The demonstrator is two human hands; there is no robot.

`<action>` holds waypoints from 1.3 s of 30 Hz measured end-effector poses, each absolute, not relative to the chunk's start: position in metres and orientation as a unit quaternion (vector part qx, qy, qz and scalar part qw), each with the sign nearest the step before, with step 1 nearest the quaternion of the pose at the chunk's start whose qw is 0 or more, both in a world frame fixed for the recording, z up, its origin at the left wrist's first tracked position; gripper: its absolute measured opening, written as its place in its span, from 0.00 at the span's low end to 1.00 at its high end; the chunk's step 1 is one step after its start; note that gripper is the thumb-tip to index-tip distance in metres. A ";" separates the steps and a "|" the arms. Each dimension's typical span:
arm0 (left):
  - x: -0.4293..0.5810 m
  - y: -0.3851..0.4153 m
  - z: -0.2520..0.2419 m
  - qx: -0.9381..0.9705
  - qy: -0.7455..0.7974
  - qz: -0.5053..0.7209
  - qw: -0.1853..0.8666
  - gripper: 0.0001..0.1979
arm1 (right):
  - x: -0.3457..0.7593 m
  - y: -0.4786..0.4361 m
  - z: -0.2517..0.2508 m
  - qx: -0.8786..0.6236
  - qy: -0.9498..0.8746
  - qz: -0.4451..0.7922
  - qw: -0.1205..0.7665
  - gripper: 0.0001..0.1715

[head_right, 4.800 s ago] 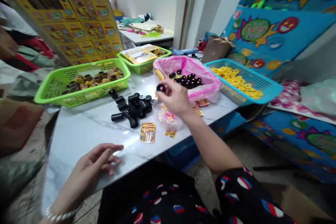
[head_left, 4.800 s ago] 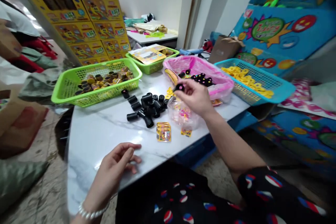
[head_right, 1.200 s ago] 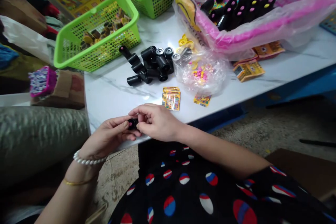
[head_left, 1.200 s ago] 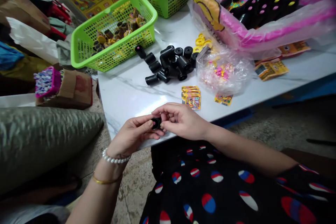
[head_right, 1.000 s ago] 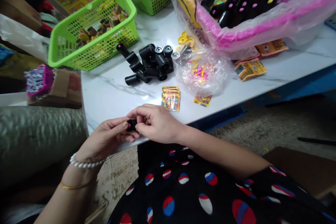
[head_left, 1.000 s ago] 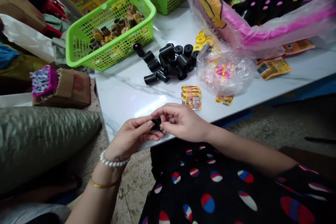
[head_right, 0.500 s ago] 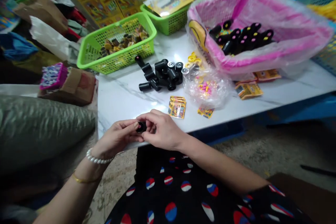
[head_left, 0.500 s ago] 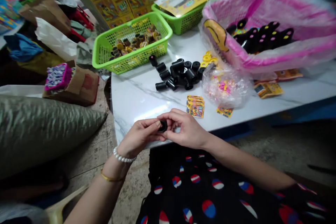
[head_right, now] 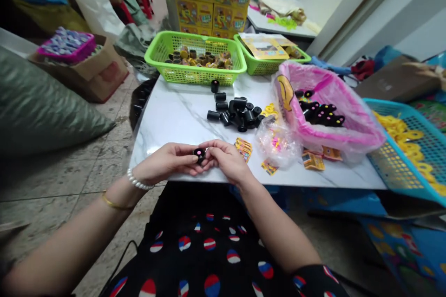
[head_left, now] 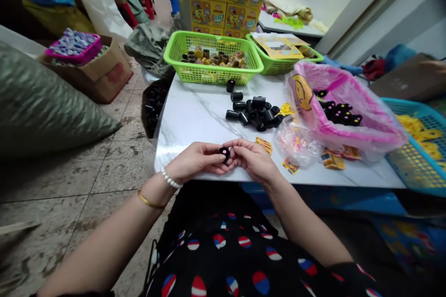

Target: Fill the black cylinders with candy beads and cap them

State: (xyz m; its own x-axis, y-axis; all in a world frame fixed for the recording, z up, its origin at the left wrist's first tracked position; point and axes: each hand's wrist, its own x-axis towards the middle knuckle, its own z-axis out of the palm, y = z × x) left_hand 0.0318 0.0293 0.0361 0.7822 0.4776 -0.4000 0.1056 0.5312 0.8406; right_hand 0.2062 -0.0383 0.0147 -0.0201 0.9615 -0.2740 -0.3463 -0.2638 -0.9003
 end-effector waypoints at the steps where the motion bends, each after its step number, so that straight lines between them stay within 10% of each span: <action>1: 0.032 0.028 0.036 0.484 0.311 0.121 0.809 0.11 | 0.205 -0.038 0.015 -0.478 -0.320 0.638 0.512 0.16; 9: 0.025 0.021 0.036 0.539 0.320 0.153 0.763 0.11 | 0.194 -0.052 0.026 -0.492 -0.367 0.624 0.484 0.24; 17: 0.037 0.001 0.037 0.621 0.338 0.165 0.688 0.38 | 0.226 -0.063 0.063 -0.618 -0.596 0.348 0.377 0.11; 24: 0.056 0.076 0.043 0.847 0.368 0.261 0.282 0.24 | 0.364 -0.046 0.120 -0.768 -0.500 -0.129 0.378 0.19; 33: 0.097 0.123 0.020 0.918 0.320 0.207 0.108 0.19 | 0.361 -0.065 0.068 -0.814 -0.577 0.051 0.036 0.10; 39: 0.072 0.092 0.038 0.896 0.385 0.160 0.153 0.13 | 0.364 -0.058 0.052 -0.821 -0.568 0.049 0.010 0.09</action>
State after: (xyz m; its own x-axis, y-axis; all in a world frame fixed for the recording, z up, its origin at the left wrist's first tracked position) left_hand 0.0723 0.0922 0.0378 0.6531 0.7383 0.1684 0.6407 -0.6573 0.3967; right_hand 0.3637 -0.0577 0.0519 0.3492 0.9345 -0.0688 0.9326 -0.3537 -0.0720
